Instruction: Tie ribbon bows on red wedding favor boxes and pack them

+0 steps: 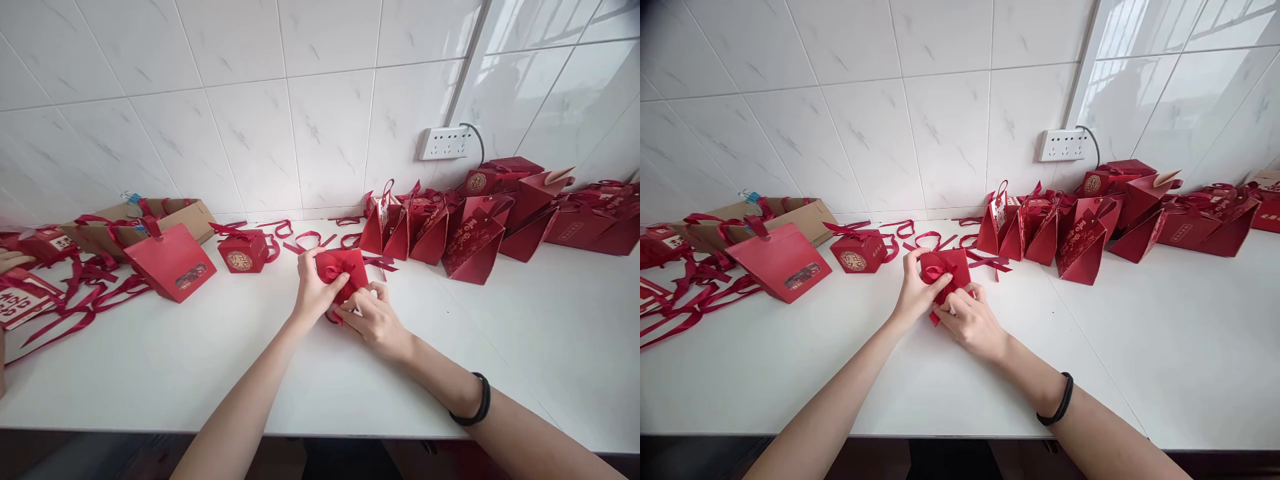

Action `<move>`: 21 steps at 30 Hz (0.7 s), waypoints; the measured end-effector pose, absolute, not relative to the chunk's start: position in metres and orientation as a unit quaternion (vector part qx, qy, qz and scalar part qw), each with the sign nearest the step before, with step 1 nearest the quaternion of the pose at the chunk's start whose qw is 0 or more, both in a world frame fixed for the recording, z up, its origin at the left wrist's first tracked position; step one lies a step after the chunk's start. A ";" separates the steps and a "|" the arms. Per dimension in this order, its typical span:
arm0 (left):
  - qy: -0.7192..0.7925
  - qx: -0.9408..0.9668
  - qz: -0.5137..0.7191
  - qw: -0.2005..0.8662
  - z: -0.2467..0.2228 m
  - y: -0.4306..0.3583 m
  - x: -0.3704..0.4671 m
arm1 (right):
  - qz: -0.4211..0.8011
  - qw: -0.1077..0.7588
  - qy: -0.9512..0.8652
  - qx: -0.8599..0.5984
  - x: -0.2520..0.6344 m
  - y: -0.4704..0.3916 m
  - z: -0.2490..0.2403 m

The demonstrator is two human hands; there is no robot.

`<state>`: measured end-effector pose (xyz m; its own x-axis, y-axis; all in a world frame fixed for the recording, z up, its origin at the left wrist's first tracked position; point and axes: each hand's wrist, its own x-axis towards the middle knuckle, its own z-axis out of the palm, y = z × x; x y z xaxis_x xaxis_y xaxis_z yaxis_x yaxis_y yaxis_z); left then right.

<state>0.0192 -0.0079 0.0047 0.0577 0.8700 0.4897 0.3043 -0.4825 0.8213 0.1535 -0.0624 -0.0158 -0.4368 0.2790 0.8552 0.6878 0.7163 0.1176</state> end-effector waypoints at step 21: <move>0.346 0.733 0.555 0.185 -0.010 -0.013 0.022 | 0.111 0.557 -0.669 -0.480 0.185 -0.030 -0.011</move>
